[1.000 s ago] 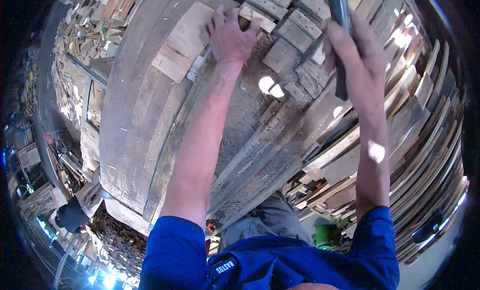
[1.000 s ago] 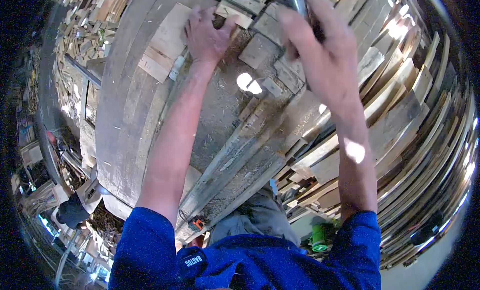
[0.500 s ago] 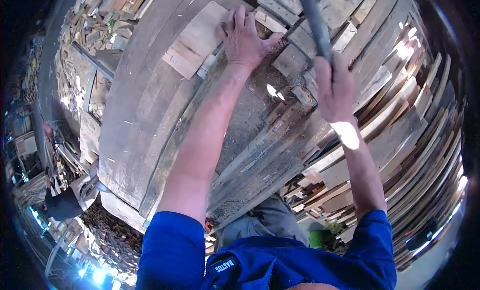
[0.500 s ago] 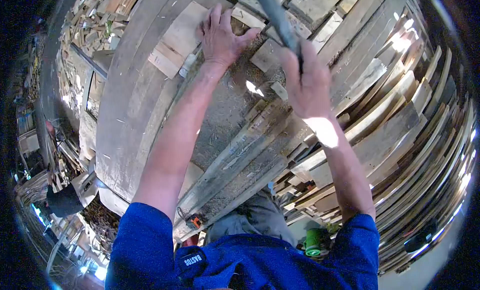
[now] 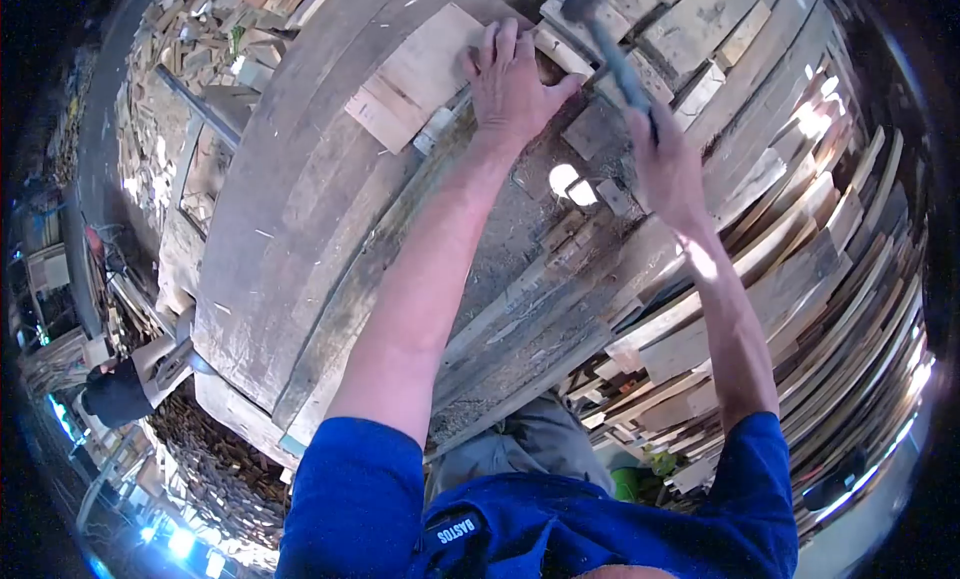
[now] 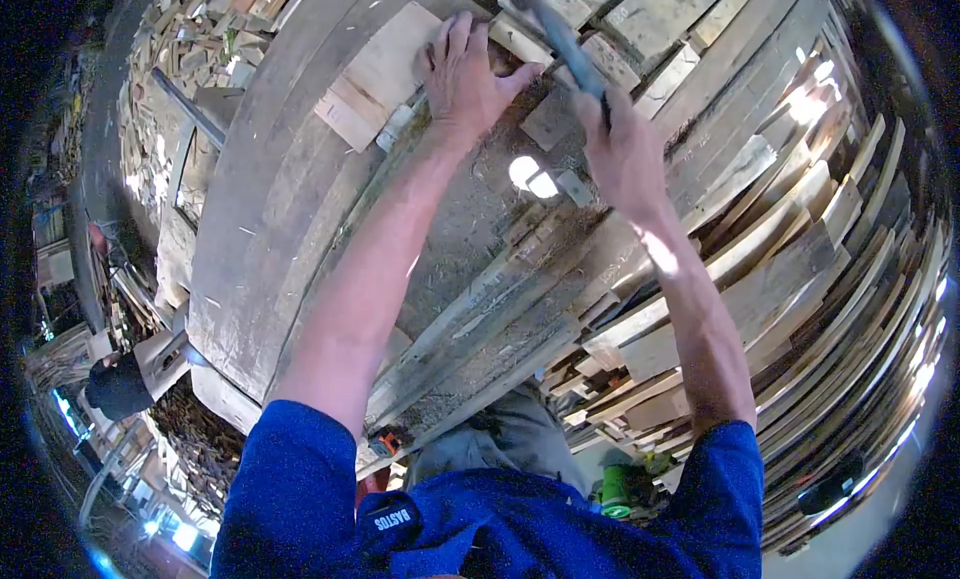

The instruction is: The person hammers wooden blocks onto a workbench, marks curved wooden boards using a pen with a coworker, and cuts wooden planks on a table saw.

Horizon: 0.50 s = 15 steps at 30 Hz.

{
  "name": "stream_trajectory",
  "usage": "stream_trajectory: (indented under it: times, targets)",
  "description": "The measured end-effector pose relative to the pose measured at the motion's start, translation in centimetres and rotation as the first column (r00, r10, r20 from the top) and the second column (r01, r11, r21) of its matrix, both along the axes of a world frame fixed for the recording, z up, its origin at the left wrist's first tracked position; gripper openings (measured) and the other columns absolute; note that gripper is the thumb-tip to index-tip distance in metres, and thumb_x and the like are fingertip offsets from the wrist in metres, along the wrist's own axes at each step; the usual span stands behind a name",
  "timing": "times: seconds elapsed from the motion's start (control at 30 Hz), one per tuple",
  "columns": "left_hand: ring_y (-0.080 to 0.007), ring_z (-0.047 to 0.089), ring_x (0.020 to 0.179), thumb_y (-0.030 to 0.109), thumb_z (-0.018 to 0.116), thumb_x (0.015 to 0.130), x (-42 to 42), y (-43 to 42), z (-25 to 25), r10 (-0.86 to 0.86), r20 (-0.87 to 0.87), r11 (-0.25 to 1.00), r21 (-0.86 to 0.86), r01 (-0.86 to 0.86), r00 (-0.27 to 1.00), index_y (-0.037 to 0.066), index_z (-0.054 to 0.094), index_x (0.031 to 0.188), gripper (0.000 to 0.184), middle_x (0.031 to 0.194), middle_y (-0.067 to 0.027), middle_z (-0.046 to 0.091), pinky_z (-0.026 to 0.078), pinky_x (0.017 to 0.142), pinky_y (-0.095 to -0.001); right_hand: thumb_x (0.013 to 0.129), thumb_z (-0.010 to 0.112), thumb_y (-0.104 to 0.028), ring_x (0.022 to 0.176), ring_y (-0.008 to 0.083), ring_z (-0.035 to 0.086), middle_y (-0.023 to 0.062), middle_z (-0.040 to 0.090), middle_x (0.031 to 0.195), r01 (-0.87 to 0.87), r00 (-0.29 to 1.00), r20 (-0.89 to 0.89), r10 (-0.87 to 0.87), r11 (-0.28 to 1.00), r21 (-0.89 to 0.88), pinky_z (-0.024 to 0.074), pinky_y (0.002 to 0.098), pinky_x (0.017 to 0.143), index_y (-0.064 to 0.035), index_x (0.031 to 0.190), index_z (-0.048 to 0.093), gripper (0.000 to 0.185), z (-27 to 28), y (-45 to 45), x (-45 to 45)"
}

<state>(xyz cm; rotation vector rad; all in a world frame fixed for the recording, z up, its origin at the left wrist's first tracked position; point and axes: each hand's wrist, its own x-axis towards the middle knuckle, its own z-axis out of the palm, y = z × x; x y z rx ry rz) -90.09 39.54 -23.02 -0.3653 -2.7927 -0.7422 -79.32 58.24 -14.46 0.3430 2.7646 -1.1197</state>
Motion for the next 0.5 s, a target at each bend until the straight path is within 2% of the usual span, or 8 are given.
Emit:
stream_trajectory:
  times: [0.07,0.13,0.17,0.3,0.37,0.4,0.47,0.5]
  targets:
    - [-0.0317,0.031,0.148,0.066,0.078,0.074,0.5,-0.1,-0.8,0.005,-0.017,1.0,-0.003,-0.005,1.0,0.008,0.058,0.14,0.091,0.153,-0.0114,0.043,0.016,0.121,-0.0613,0.11,0.05,-0.037,0.058,0.0093,0.047,-0.0001,0.053,0.071,0.057,0.998,-0.003,-0.057,0.997,-0.059,0.0392,0.0299,0.048,-0.003,0.11,0.061,0.036,4.8,-1.5,-1.9]
    - [-0.032,0.031,0.148,0.068,0.077,0.073,-0.1,-0.2,-0.8,-0.023,-0.041,0.999,0.022,0.024,0.999,0.007,0.058,0.139,0.091,0.152,-0.0107,0.044,0.016,0.12,-0.0617,0.111,0.047,-0.039,0.059,0.0086,0.047,-0.0004,0.052,0.072,0.073,0.865,-0.495,-0.079,0.997,-0.03,0.038,0.0293,0.048,-0.0037,0.11,0.062,0.038,7.0,-1.7,-3.4]
    - [-0.0319,0.032,0.147,0.07,0.076,0.073,-0.1,-0.3,-0.7,-0.027,-0.055,0.999,0.029,0.029,0.998,0.008,0.058,0.139,0.092,0.153,-0.0104,0.043,0.017,0.12,-0.0614,0.112,0.045,-0.041,0.057,0.0084,0.047,-0.0002,0.053,0.072,0.054,0.782,-0.624,-0.012,0.997,0.048,0.0383,0.0277,0.047,-0.0029,0.112,0.062,0.042,8.0,-2.0,-3.0]
    - [-0.0316,0.032,0.147,0.07,0.077,0.072,-0.2,-0.2,-0.8,-0.006,-0.061,1.0,-0.023,0.005,0.998,0.007,0.059,0.138,0.093,0.153,-0.0099,0.044,0.02,0.119,-0.0613,0.111,0.046,-0.04,0.055,0.0088,0.046,0.0007,0.053,0.072,0.05,0.852,-0.523,-0.02,0.998,0.045,0.0385,0.0266,0.046,-0.0016,0.113,0.061,0.042,-0.1,-0.4,1.3]
    - [-0.0316,0.032,0.147,0.069,0.077,0.072,-0.3,-0.2,-0.3,-0.009,-0.063,1.0,-0.015,0.009,0.998,0.006,0.059,0.138,0.093,0.153,-0.0098,0.044,0.02,0.119,-0.0614,0.11,0.049,-0.039,0.055,0.0095,0.048,0.0021,0.055,0.073,-0.124,0.992,0.051,0.12,0.989,0.085,0.0408,0.0251,0.046,0.0004,0.118,0.062,0.042,-2.7,1.6,0.3]
    - [-0.0316,0.032,0.147,0.069,0.078,0.073,-0.1,-0.2,-0.4,-0.01,-0.054,1.0,-0.007,0.009,0.999,0.006,0.06,0.137,0.092,0.152,-0.0096,0.044,0.02,0.119,-0.0614,0.11,0.049,-0.039,0.055,0.0095,0.048,0.0021,0.055,0.073,-0.119,0.992,0.055,0.115,0.99,0.081,0.0408,0.0251,0.046,0.0004,0.118,0.062,0.042,-0.6,0.5,-0.5]
    - [-0.0315,0.032,0.147,0.068,0.078,0.073,-0.3,-0.3,-0.7,-0.011,-0.052,1.0,0.016,0.012,0.999,0.006,0.06,0.137,0.091,0.152,-0.01,0.044,0.019,0.119,-0.0609,0.11,0.048,-0.039,0.056,0.0092,0.051,0.0037,0.057,0.074,0.162,0.978,-0.126,-0.168,0.985,-0.058,0.044,0.0268,0.045,-0.0007,0.119,0.061,0.042,6.2,-2.6,-3.1]
    - [-0.0315,0.032,0.147,0.069,0.077,0.073,-0.3,-0.3,-0.9,-0.019,-0.059,1.0,0.006,0.019,0.998,0.006,0.06,0.137,0.091,0.152,-0.0102,0.044,0.018,0.119,-0.061,0.11,0.048,-0.039,0.056,0.0092,0.051,0.0037,0.057,0.074,0.167,0.978,-0.118,-0.173,0.984,-0.057,0.044,0.0268,0.045,-0.0007,0.119,0.061,0.042,6.6,-2.0,-2.9]
